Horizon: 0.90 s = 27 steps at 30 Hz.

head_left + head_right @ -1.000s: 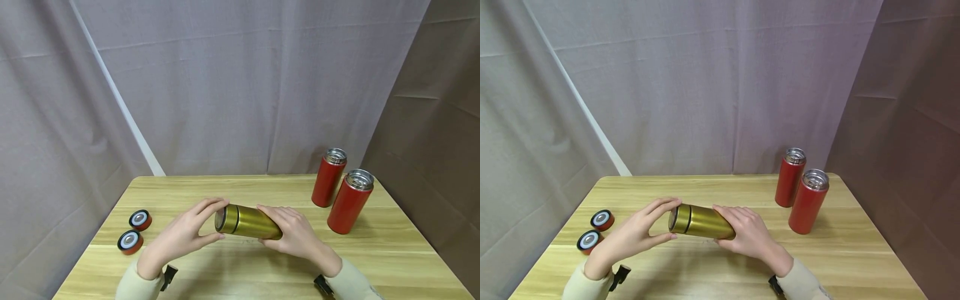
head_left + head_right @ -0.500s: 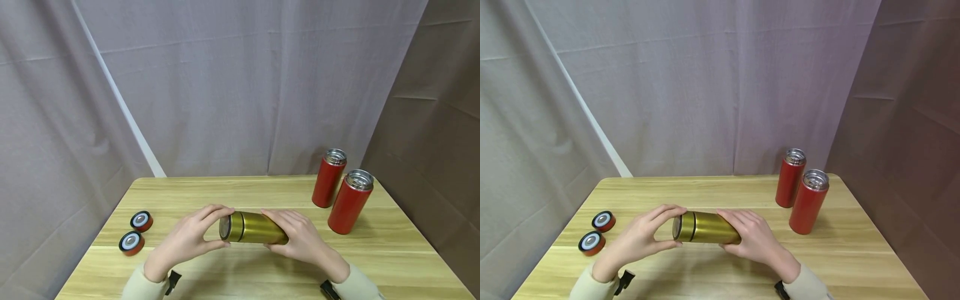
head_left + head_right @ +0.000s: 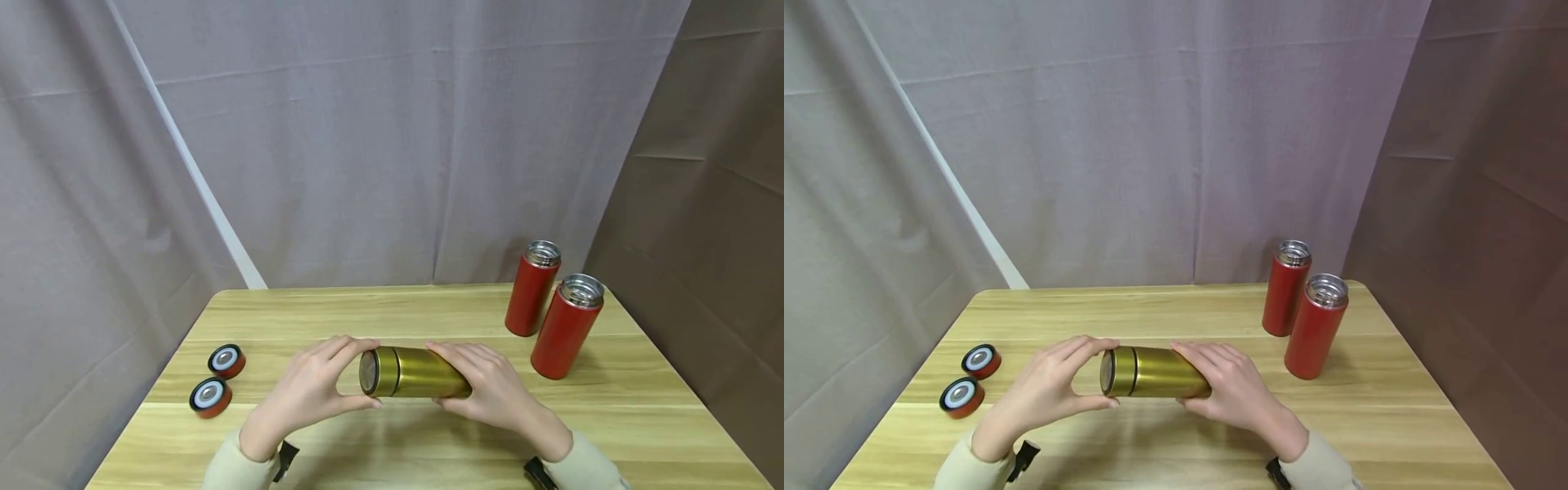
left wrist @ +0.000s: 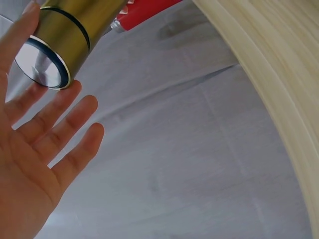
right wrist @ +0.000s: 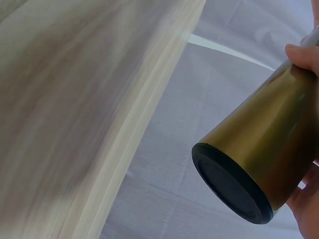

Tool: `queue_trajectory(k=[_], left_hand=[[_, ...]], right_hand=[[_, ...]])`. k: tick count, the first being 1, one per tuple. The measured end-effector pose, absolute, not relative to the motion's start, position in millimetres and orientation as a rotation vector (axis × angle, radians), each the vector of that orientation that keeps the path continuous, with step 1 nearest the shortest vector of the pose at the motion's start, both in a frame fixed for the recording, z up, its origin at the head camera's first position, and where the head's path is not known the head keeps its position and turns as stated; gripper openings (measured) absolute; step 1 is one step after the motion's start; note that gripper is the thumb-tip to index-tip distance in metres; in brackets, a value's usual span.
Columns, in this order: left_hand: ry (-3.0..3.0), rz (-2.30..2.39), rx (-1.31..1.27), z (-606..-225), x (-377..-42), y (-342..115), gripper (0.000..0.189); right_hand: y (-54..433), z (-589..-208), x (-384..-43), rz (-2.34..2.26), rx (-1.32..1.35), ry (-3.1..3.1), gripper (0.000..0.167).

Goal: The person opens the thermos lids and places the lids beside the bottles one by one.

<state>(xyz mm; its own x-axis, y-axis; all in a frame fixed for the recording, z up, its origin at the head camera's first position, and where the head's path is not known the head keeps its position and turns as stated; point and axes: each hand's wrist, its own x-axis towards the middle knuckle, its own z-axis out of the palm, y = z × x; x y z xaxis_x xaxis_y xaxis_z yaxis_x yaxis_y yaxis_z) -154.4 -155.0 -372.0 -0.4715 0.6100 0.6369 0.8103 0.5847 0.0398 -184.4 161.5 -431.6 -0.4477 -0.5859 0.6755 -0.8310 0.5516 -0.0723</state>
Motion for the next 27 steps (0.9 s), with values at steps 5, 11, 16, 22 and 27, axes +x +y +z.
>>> queue_trajectory(k=[5,11,16,22,27], left_hand=[[-2.29,-0.549,-1.118,-373.3,-155.1,-154.7,0.076],[-2.292,-0.633,-1.174,-379.2,-150.5,-155.5,0.073],[-2.204,-0.644,-1.247,-377.2,-155.0,-153.6,0.068],[-2.182,-0.628,-1.249,-371.0,-160.0,-155.3,0.069],[-2.175,-0.594,-1.232,-370.1,-161.2,-156.7,0.072]], right_hand=[[159.6,-430.7,-186.4,0.552,1.12,-2.182,0.085],[157.5,-432.3,-185.1,0.562,1.136,-2.181,0.087],[157.2,-432.5,-185.3,0.572,1.121,-2.19,0.087],[155.1,-430.6,-187.9,0.592,1.122,-2.189,0.084],[154.2,-432.2,-189.2,0.594,1.131,-2.195,0.085]])
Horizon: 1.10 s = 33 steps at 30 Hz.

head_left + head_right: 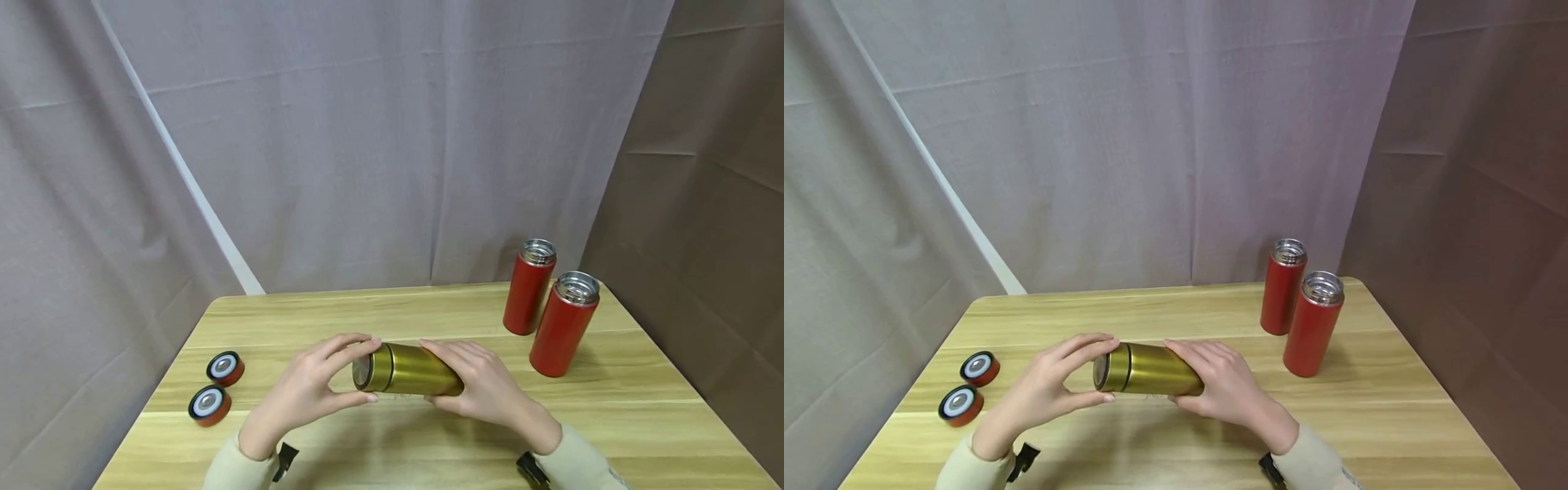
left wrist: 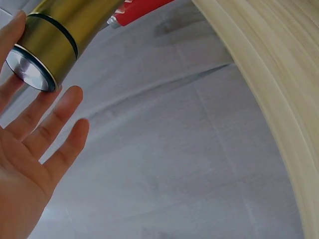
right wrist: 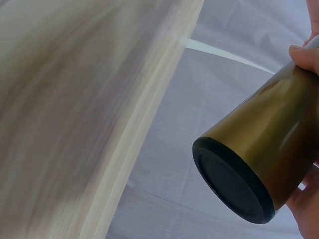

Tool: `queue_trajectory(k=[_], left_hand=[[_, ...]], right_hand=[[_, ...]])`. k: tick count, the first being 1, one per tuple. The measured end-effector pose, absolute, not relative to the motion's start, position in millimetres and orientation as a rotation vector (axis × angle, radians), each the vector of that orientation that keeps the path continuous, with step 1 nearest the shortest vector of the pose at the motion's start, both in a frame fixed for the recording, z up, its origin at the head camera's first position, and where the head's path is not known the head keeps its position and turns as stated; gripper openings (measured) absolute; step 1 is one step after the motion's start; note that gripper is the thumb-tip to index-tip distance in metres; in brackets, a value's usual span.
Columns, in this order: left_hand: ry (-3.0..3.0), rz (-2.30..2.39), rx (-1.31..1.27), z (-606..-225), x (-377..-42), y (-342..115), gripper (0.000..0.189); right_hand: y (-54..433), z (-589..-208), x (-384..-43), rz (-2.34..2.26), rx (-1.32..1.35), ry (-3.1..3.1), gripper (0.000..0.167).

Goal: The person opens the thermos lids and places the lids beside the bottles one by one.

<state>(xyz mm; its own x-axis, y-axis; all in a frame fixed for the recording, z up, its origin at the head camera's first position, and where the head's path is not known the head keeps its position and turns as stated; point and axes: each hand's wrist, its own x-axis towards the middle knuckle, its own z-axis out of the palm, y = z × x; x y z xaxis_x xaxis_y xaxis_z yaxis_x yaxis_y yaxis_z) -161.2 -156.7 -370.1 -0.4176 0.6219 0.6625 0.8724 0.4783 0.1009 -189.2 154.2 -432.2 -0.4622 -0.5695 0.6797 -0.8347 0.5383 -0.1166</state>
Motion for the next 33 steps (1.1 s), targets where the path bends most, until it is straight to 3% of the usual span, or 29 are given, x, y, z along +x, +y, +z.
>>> queue_trajectory(k=[12,19,24,28,33], left_hand=[[-2.224,-0.595,-0.942,-371.1,-159.6,-154.3,0.067],[-2.541,-0.624,-0.698,-366.4,-154.7,-150.9,0.046],[-2.723,-0.675,-0.594,-363.5,-151.6,-148.9,0.043],[-2.611,-0.733,-0.69,-363.2,-152.1,-146.8,0.042],[-2.267,-0.793,-1.09,-362.3,-153.7,-145.4,0.04]], right_hand=[[146.6,-431.4,-188.6,0.596,1.138,-2.176,0.085],[145.7,-430.9,-188.3,0.54,1.156,-2.169,0.086],[148.0,-430.9,-188.2,0.521,1.166,-2.174,0.086],[149.3,-429.3,-188.3,0.551,1.145,-2.18,0.085],[149.4,-426.6,-188.6,0.597,1.133,-2.192,0.082]])
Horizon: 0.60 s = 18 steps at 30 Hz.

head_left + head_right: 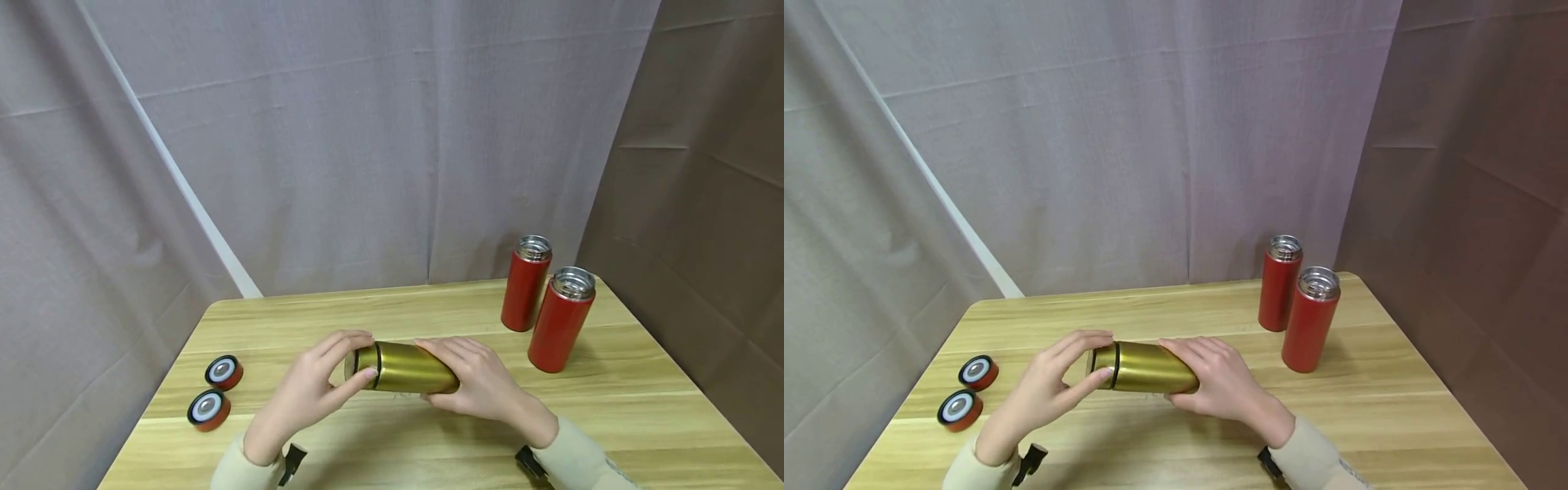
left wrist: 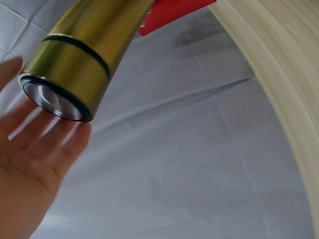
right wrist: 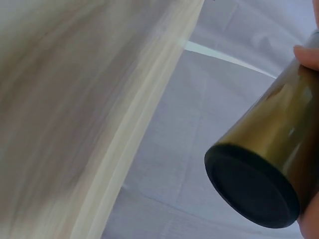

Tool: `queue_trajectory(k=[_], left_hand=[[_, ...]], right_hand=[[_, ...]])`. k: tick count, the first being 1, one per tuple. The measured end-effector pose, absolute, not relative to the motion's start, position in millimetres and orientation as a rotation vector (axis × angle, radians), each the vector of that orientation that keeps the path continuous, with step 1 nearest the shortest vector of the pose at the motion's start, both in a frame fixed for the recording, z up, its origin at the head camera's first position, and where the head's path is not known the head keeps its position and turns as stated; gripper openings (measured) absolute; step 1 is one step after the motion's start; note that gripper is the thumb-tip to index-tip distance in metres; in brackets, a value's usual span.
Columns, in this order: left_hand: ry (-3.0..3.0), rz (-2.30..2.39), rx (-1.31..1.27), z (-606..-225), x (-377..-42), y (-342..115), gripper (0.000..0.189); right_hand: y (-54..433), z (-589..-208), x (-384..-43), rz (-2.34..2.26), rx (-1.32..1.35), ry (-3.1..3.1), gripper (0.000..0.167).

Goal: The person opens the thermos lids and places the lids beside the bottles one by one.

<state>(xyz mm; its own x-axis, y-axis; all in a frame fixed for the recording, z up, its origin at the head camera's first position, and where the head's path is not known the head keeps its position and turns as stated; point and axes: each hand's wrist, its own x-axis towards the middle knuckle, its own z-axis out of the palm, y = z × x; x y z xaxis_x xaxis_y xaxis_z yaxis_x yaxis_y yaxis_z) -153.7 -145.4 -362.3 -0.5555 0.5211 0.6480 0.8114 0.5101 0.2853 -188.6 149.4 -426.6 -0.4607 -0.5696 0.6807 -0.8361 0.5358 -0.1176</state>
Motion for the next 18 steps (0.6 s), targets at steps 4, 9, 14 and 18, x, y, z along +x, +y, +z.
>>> queue_trajectory(k=[4,9,14,18], left_hand=[[-2.169,-0.742,-1.276,-359.6,-154.0,-147.9,0.052],[-2.273,-0.672,-1.347,-357.3,-153.7,-155.9,0.081],[-2.321,-0.664,-1.334,-359.9,-154.3,-159.9,0.085],[-2.323,-0.669,-1.318,-361.1,-155.5,-162.1,0.08]], right_hand=[[149.0,-425.6,-188.5,0.633,1.138,-2.187,0.082],[149.6,-424.8,-188.5,0.65,1.139,-2.174,0.083],[150.3,-427.3,-187.0,0.653,1.151,-2.181,0.085],[150.0,-428.4,-186.5,0.641,1.153,-2.175,0.086]])
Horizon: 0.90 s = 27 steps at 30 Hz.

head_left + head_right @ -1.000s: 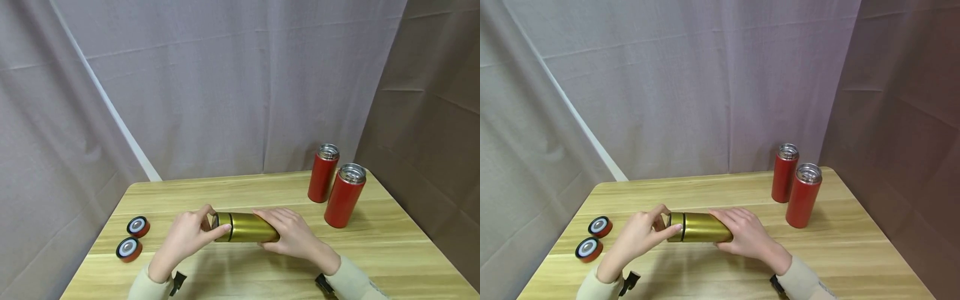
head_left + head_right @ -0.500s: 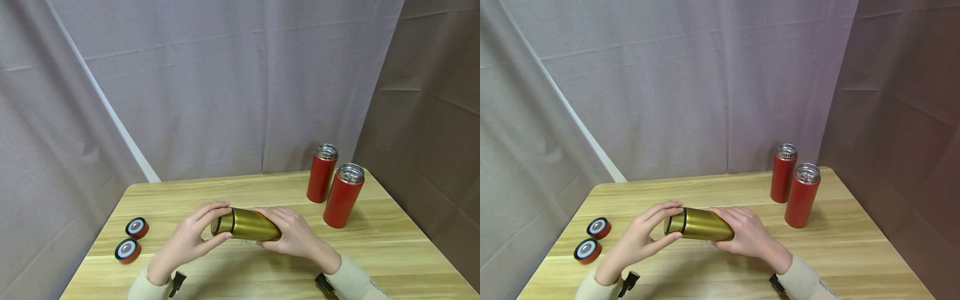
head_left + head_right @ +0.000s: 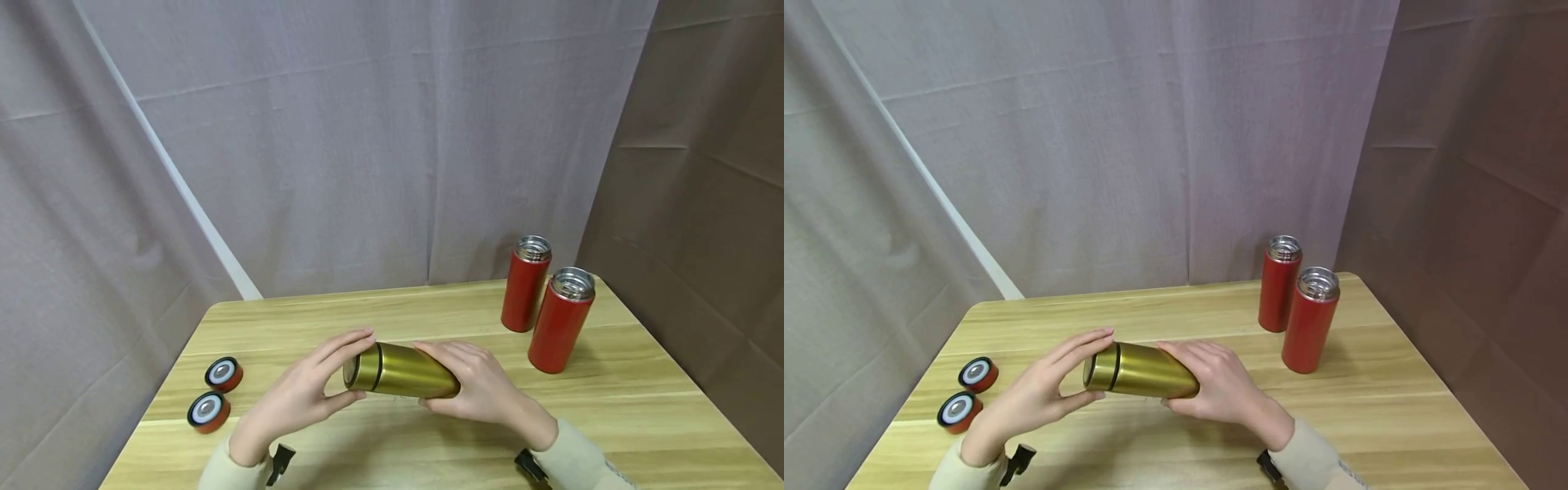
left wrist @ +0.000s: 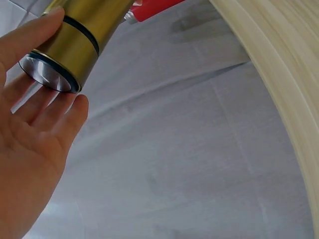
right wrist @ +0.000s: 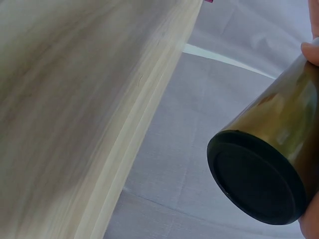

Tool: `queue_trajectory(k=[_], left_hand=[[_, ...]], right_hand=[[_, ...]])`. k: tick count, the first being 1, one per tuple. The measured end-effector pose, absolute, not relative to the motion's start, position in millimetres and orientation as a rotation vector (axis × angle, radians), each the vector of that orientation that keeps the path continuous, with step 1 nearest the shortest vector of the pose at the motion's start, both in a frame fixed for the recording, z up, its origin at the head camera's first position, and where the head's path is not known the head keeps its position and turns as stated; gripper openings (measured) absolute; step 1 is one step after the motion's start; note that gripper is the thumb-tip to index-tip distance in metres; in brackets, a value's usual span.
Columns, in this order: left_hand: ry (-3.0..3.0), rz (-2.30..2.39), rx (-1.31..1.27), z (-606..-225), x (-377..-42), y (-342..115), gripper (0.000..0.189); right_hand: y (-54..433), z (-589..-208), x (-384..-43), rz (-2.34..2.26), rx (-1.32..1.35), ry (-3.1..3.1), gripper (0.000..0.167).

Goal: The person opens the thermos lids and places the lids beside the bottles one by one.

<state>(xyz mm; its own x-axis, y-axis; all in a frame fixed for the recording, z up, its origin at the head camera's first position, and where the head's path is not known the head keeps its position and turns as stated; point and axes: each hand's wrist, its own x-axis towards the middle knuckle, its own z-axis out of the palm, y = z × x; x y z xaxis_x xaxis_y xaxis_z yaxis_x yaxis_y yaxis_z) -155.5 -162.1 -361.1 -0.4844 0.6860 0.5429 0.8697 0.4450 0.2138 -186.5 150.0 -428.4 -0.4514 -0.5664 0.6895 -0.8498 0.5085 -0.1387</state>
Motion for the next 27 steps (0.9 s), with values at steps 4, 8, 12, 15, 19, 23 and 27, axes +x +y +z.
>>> queue_trajectory(k=[4,8,12,15,19,23,27], left_hand=[[-2.33,-0.68,-1.275,-362.0,-157.0,-164.1,0.078],[-2.392,-0.691,-1.154,-362.7,-156.7,-163.6,0.072],[-2.509,-0.665,-0.958,-362.5,-154.1,-162.1,0.058],[-2.596,-0.656,-0.853,-361.4,-152.7,-161.0,0.046],[-2.668,-0.649,-0.777,-359.4,-151.3,-159.2,0.039],[-2.682,-0.664,-0.735,-358.6,-150.3,-158.3,0.039],[-2.613,-0.718,-0.807,-359.5,-148.7,-159.2,0.048]], right_hand=[[149.8,-428.1,-187.4,0.62,1.16,-2.16,0.086],[149.1,-429.0,-187.5,0.593,1.171,-2.15,0.085],[147.7,-429.2,-186.5,0.559,1.184,-2.136,0.085],[146.5,-429.1,-185.8,0.549,1.187,-2.13,0.084],[145.7,-429.3,-185.4,0.541,1.188,-2.13,0.084],[145.5,-429.6,-185.4,0.534,1.181,-2.132,0.084],[145.7,-429.3,-185.3,0.542,1.154,-2.138,0.085]])
